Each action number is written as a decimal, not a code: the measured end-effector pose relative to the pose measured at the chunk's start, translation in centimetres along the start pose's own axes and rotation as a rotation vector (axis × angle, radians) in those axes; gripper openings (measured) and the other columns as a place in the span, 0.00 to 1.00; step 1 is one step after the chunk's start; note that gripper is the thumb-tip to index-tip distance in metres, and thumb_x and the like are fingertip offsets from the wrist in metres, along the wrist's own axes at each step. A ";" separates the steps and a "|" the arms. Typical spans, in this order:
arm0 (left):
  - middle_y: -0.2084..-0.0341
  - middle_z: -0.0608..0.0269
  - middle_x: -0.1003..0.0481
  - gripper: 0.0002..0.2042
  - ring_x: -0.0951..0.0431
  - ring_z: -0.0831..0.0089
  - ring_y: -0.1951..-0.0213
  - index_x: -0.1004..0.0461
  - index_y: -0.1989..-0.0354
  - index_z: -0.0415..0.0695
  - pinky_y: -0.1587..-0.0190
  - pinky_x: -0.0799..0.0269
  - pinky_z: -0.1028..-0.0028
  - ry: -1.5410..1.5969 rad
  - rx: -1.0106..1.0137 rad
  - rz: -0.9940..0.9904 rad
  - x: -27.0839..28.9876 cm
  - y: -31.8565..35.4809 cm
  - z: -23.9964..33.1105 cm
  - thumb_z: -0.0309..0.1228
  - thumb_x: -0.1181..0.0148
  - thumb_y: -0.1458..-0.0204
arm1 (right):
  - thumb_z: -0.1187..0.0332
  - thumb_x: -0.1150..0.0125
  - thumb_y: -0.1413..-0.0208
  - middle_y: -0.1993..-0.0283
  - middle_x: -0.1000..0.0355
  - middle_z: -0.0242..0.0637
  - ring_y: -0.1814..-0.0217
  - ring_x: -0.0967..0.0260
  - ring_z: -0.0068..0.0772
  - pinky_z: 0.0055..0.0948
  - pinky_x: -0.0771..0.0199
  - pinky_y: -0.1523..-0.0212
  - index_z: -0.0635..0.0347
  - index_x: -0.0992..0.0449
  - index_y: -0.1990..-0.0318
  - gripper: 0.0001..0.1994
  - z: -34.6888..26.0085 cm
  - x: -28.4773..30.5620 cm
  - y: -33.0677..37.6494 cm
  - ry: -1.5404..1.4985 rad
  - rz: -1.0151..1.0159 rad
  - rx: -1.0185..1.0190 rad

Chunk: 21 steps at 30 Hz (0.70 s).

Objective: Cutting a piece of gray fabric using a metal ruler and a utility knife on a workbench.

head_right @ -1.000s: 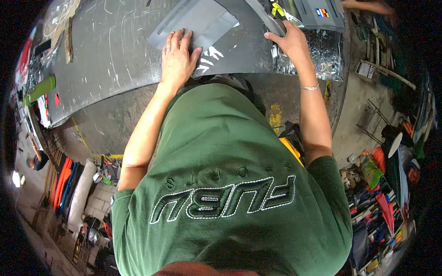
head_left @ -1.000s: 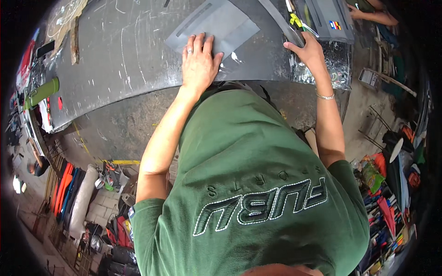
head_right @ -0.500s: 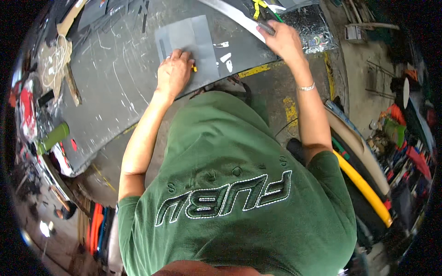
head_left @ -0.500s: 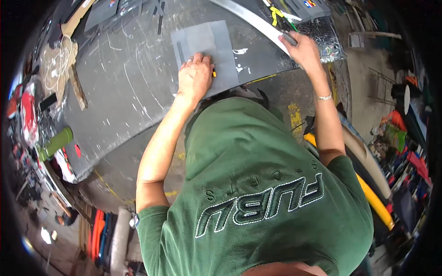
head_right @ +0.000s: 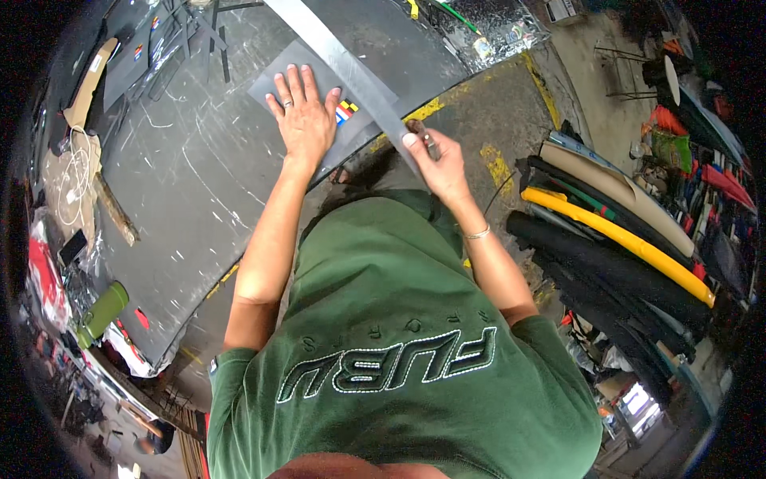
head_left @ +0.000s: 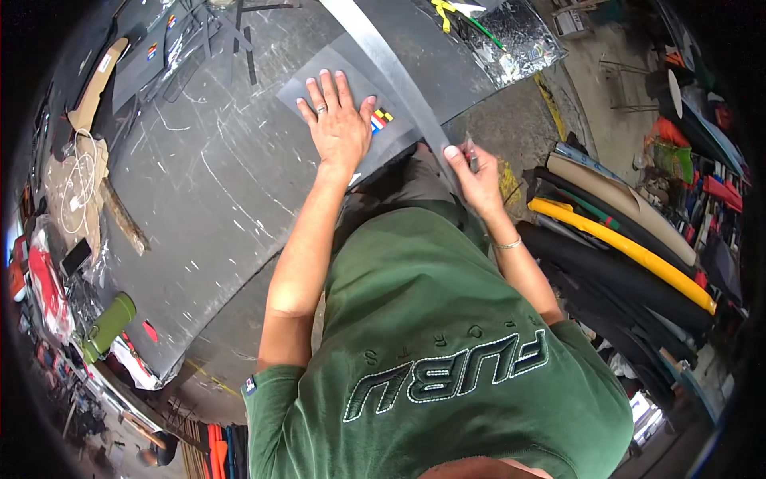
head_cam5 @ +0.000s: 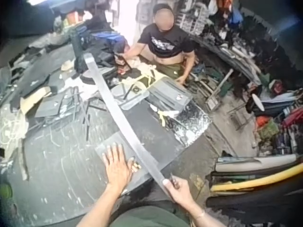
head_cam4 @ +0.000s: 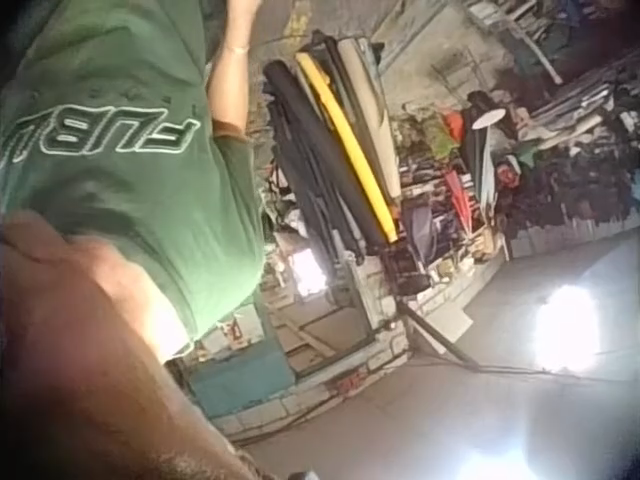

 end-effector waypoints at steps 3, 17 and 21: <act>0.25 0.44 0.48 0.34 0.53 0.41 0.24 0.44 0.26 0.37 0.27 0.60 0.36 -0.010 0.008 -0.034 -0.4 0.0 0.1 0.52 0.57 0.31 | 0.53 0.34 0.36 0.76 0.32 0.29 0.71 0.38 0.21 0.29 0.34 0.68 0.65 0.23 0.64 0.20 3.3 -0.6 0.5 0.048 -0.016 -0.073; 0.29 0.45 0.40 0.34 0.47 0.48 0.25 0.40 0.28 0.42 0.25 0.55 0.46 0.050 -0.198 -0.079 0.8 -5.5 0.4 0.52 0.46 0.36 | 0.53 0.33 0.38 0.76 0.33 0.49 0.76 0.40 0.37 0.37 0.31 0.70 0.65 0.24 0.63 0.20 6.6 0.7 0.1 0.336 -0.150 -0.118; 0.29 0.46 0.41 0.35 0.46 0.49 0.26 0.40 0.28 0.42 0.26 0.54 0.45 0.047 -0.235 -0.075 -0.4 -5.7 -0.4 0.52 0.45 0.37 | 0.57 0.32 0.38 0.75 0.27 0.41 0.74 0.35 0.25 0.31 0.30 0.69 0.64 0.20 0.59 0.16 6.7 -1.3 -2.0 0.128 -0.111 -0.174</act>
Point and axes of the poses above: each hand's wrist, its own y-axis away from the middle knuckle, its own x-axis out of the back of the hand, z = x × y, the point moved 9 cm from there along -y, towards the middle knuckle
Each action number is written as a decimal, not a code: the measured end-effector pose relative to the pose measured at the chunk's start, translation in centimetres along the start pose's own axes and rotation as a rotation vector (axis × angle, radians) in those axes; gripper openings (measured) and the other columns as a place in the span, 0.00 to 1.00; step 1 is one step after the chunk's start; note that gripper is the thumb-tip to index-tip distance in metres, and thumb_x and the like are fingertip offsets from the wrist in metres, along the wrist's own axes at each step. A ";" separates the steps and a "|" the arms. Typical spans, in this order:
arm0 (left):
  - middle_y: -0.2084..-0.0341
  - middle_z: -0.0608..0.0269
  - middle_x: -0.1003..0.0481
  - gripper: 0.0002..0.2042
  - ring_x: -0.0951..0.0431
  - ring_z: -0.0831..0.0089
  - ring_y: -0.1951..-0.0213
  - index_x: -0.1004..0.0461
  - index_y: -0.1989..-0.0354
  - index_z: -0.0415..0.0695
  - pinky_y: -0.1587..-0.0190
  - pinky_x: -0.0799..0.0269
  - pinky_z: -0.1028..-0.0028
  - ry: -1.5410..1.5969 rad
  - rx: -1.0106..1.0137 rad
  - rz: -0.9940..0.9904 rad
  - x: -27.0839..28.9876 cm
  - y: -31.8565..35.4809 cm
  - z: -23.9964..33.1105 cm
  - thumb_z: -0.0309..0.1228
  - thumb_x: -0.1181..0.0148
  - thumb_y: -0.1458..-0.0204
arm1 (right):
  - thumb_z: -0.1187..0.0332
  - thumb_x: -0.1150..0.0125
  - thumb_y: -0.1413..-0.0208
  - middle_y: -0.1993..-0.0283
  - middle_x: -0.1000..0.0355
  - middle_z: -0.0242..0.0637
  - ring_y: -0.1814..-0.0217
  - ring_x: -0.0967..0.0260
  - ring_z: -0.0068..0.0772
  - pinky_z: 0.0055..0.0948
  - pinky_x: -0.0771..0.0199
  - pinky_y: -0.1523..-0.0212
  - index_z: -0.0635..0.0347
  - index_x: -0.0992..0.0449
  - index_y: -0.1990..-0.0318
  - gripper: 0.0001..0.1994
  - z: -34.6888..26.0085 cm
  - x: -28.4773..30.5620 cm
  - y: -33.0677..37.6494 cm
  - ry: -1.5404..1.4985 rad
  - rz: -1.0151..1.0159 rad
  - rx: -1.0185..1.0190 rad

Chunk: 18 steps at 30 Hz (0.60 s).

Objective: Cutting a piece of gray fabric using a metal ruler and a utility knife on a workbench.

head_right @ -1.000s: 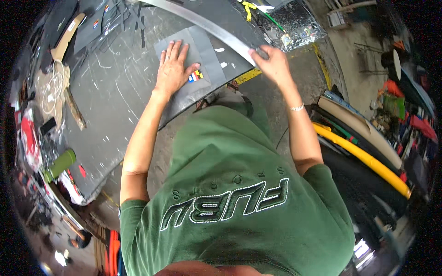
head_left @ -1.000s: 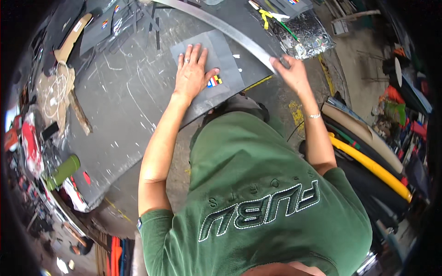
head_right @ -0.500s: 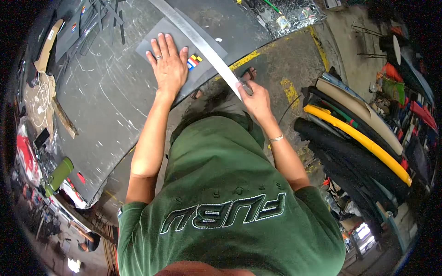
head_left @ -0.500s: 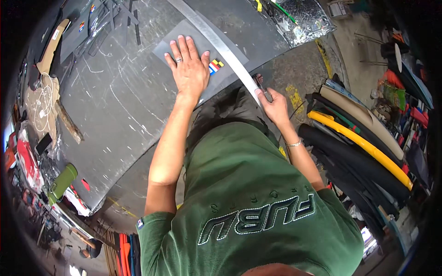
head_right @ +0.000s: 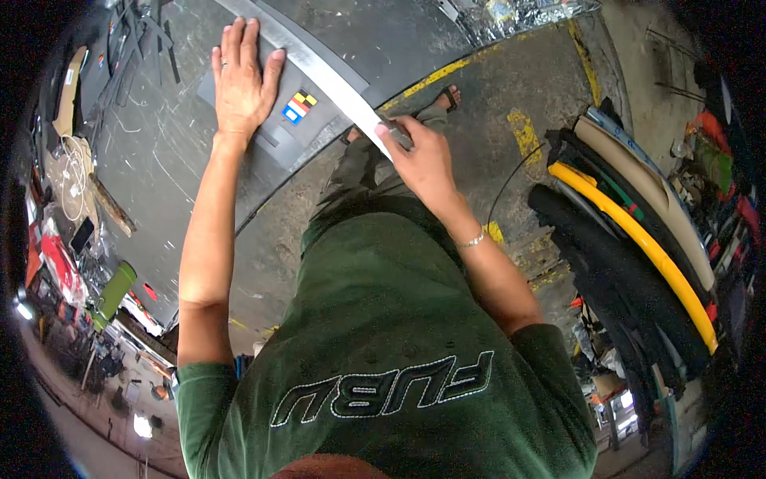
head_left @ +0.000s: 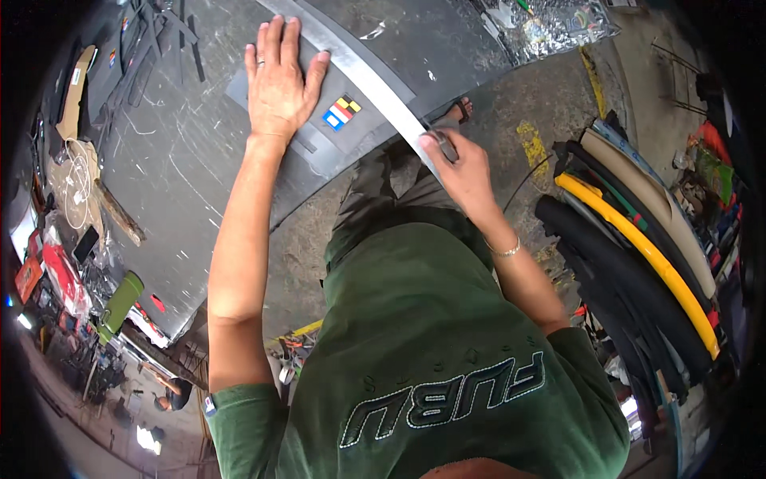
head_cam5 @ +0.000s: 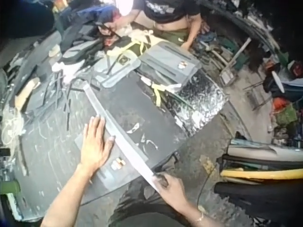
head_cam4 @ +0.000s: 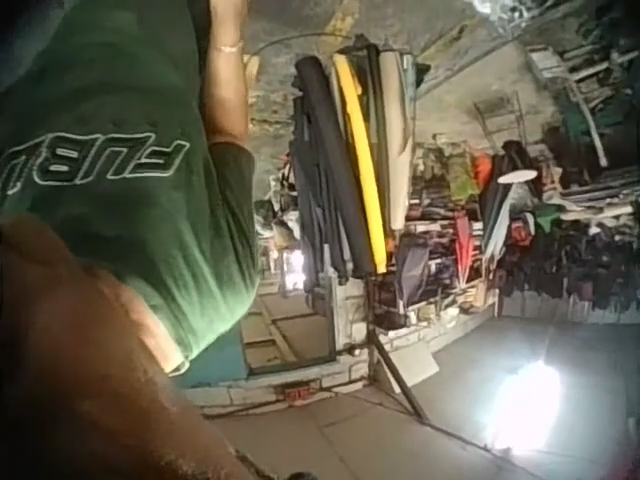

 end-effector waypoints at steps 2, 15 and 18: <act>0.29 0.46 0.41 0.34 0.45 0.49 0.26 0.39 0.30 0.41 0.26 0.52 0.45 0.006 0.012 0.055 0.2 -0.2 -0.3 0.51 0.43 0.38 | 0.59 0.31 0.38 0.75 0.26 0.35 0.72 0.35 0.18 0.27 0.31 0.69 0.64 0.19 0.57 0.15 -0.2 -0.4 -0.7 -0.041 -0.047 -0.027; 0.29 0.47 0.40 0.40 0.46 0.49 0.25 0.39 0.30 0.41 0.25 0.54 0.46 0.022 0.000 0.041 0.3 0.1 0.1 0.56 0.37 0.43 | 0.59 0.31 0.38 0.77 0.28 0.30 0.72 0.36 0.16 0.24 0.32 0.68 0.66 0.18 0.61 0.15 -1.2 -1.0 -2.4 -0.080 -0.092 -0.052; 0.29 0.47 0.40 0.43 0.46 0.50 0.25 0.39 0.30 0.40 0.24 0.55 0.47 0.057 0.008 0.023 0.0 0.1 -0.1 0.59 0.37 0.45 | 0.59 0.29 0.39 0.77 0.29 0.27 0.72 0.37 0.15 0.24 0.34 0.69 0.65 0.18 0.63 0.15 -1.8 -0.8 -2.9 -0.028 -0.051 -0.020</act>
Point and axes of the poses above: each hand's wrist, its own y-axis away from the middle knuckle, its own x-axis out of the back of the hand, z = x × y, the point moved 9 cm from there along -y, towards the middle knuckle
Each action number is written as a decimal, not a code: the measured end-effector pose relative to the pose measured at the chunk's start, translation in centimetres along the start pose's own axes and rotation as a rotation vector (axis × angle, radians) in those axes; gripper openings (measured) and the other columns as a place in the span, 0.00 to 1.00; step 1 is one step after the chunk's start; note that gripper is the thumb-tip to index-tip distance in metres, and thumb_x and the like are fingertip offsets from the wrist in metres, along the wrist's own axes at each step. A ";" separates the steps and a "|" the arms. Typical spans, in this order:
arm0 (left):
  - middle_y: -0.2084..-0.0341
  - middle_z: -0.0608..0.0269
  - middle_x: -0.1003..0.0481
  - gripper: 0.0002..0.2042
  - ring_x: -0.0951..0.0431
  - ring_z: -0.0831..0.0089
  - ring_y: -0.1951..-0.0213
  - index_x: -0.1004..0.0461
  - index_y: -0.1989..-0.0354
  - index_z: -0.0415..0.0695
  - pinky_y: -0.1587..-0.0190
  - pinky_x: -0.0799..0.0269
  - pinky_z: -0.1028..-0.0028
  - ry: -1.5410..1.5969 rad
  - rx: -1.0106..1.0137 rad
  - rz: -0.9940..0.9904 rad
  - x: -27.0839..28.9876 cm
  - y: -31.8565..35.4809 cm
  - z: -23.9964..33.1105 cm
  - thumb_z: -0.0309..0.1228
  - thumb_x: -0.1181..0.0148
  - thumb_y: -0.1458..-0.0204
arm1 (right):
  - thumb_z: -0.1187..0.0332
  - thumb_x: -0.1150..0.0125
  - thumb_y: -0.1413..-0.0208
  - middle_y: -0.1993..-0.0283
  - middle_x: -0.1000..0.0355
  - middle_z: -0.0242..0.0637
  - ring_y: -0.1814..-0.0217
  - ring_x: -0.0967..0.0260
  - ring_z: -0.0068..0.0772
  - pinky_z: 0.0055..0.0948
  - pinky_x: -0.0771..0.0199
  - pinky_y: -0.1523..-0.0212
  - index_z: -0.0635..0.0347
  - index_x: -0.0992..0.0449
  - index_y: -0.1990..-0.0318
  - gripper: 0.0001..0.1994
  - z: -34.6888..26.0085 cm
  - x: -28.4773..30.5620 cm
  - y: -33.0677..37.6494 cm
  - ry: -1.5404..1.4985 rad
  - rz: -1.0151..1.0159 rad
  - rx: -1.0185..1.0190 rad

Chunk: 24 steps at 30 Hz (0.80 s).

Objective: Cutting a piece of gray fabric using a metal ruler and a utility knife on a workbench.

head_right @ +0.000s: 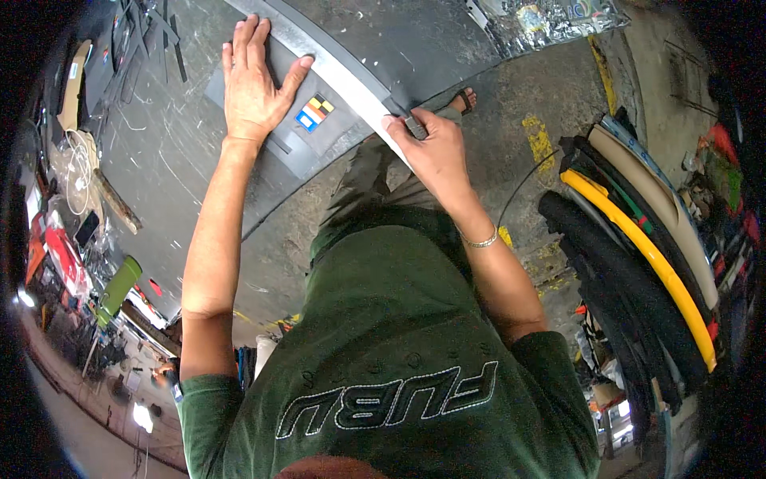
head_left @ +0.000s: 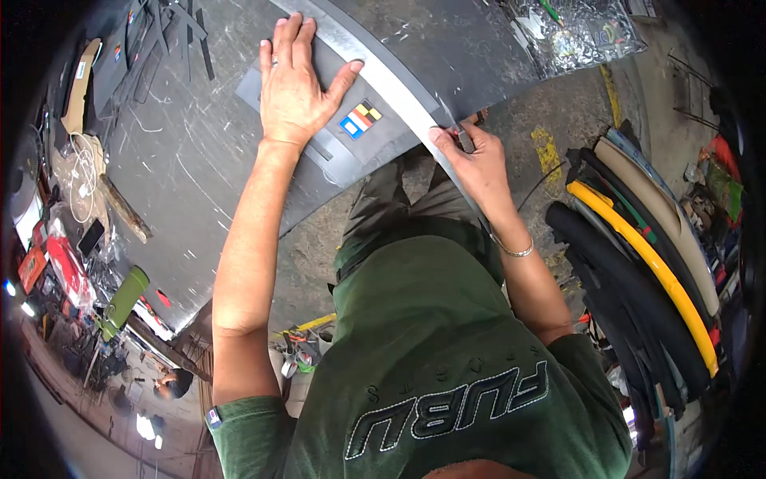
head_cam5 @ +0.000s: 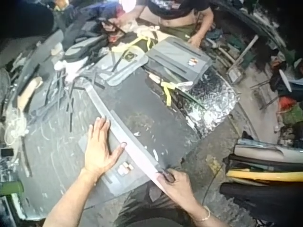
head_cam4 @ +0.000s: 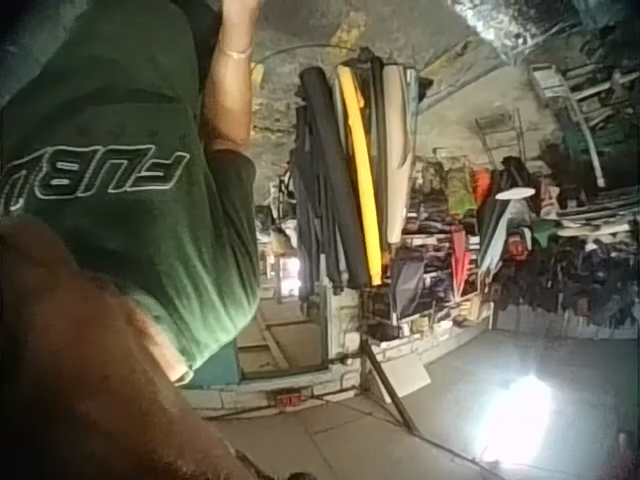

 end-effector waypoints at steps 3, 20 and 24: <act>0.30 0.46 0.39 0.46 0.44 0.50 0.26 0.37 0.32 0.36 0.24 0.54 0.48 -0.022 0.000 0.003 0.0 -0.2 -0.1 0.63 0.37 0.47 | 0.59 0.27 0.41 0.77 0.30 0.24 0.72 0.39 0.13 0.22 0.36 0.70 0.65 0.18 0.66 0.15 1.1 -0.3 -0.1 -0.068 0.000 -0.044; 0.31 0.49 0.37 0.50 0.42 0.50 0.27 0.35 0.32 0.39 0.25 0.52 0.48 -0.008 -0.005 0.037 0.2 -0.5 -0.1 0.66 0.32 0.55 | 0.50 0.29 0.46 0.76 0.24 0.40 0.75 0.31 0.23 0.30 0.30 0.69 0.67 0.19 0.67 0.22 1.7 0.0 -0.5 -0.107 0.021 -0.123; 0.30 0.47 0.37 0.52 0.42 0.50 0.27 0.36 0.31 0.39 0.25 0.53 0.48 -0.037 -0.013 0.013 0.3 -0.3 0.3 0.68 0.32 0.57 | 0.52 0.30 0.45 0.77 0.23 0.37 0.74 0.32 0.19 0.28 0.30 0.69 0.66 0.18 0.68 0.21 1.0 -0.1 -0.3 -0.225 -0.015 -0.147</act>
Point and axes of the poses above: each hand's wrist, its own y-axis away from the middle knuckle, its own x-axis out of the back of the hand, z = x × y, the point moved 9 cm from there along -y, towards the middle knuckle
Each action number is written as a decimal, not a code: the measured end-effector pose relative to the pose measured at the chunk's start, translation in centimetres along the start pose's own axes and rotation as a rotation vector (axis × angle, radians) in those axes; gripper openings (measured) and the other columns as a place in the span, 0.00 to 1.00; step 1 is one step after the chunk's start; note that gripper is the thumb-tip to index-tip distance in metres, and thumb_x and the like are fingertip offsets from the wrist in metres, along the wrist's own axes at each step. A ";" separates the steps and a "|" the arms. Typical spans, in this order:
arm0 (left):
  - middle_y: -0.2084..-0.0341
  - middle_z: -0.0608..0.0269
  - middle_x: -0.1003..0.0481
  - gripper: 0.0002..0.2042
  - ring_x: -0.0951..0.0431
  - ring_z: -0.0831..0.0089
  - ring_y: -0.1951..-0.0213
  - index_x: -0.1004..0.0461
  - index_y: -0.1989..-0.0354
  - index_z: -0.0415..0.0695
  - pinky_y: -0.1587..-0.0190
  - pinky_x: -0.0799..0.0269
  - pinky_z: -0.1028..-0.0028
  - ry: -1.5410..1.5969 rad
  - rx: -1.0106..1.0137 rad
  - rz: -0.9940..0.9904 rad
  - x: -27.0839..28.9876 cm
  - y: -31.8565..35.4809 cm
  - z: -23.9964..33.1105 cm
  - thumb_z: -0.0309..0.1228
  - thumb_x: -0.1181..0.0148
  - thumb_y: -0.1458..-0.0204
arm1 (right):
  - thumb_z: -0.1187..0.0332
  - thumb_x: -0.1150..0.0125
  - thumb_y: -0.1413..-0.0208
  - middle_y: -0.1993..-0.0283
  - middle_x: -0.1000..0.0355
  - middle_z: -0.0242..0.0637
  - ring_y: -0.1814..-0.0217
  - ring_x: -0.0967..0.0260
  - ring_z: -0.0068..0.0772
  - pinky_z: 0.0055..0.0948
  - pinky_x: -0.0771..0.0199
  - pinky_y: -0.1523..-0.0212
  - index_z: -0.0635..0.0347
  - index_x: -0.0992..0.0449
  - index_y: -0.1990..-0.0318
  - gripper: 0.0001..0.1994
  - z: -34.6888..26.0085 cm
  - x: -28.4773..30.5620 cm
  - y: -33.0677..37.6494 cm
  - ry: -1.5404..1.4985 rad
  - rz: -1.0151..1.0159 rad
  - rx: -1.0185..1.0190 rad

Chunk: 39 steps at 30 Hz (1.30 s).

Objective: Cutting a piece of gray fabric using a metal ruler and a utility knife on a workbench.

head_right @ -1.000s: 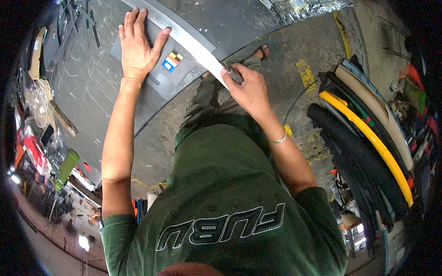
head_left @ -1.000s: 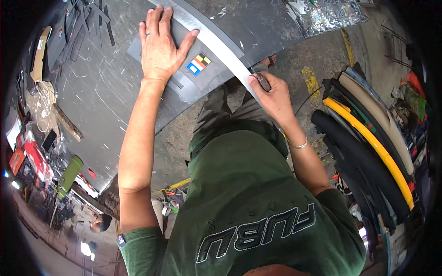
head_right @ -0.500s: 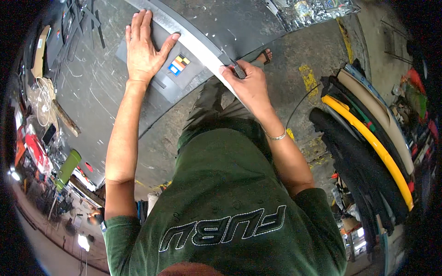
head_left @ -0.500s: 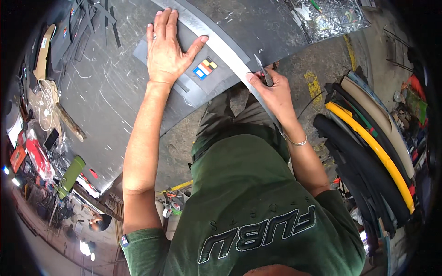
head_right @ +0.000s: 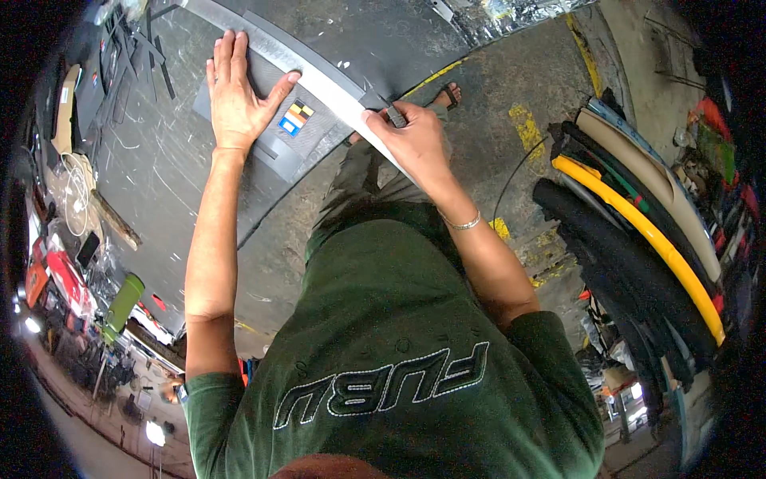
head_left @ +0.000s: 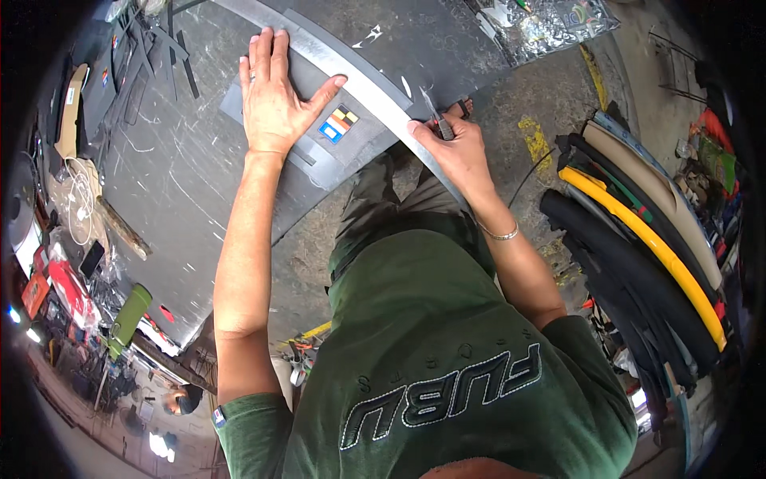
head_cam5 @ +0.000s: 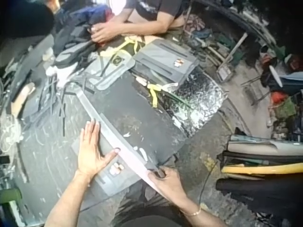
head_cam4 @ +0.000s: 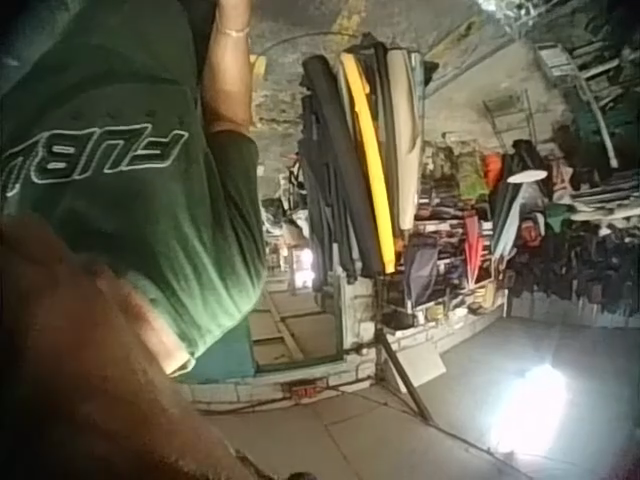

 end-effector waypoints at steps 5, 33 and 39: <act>0.30 0.44 0.38 0.54 0.43 0.50 0.26 0.36 0.31 0.38 0.24 0.53 0.49 -0.019 0.009 -0.009 -0.1 0.0 -0.1 0.69 0.32 0.58 | 0.53 0.30 0.45 0.77 0.23 0.35 0.74 0.32 0.18 0.27 0.30 0.69 0.65 0.18 0.67 0.20 0.0 0.1 -0.1 0.029 -0.018 -0.011; 0.30 0.46 0.37 0.55 0.43 0.51 0.26 0.35 0.32 0.37 0.24 0.53 0.51 -0.011 0.014 0.008 -0.1 -0.1 -0.2 0.72 0.32 0.61 | 0.52 0.31 0.44 0.70 0.19 0.45 0.68 0.23 0.29 0.34 0.25 0.63 0.71 0.18 0.61 0.24 0.0 0.2 -1.1 0.151 -0.025 0.156; 0.30 0.46 0.38 0.56 0.43 0.52 0.26 0.35 0.32 0.37 0.24 0.53 0.51 -0.014 0.014 0.006 -0.1 -0.1 -0.2 0.72 0.32 0.61 | 0.52 0.29 0.43 0.74 0.26 0.32 0.69 0.34 0.22 0.28 0.31 0.64 0.66 0.17 0.63 0.21 0.1 0.1 -0.8 0.090 -0.055 0.060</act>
Point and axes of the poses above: each hand's wrist, its own y-axis away from the middle knuckle, its own x-axis out of the back of the hand, z = x × y, the point moved 9 cm from there along -y, towards the middle knuckle
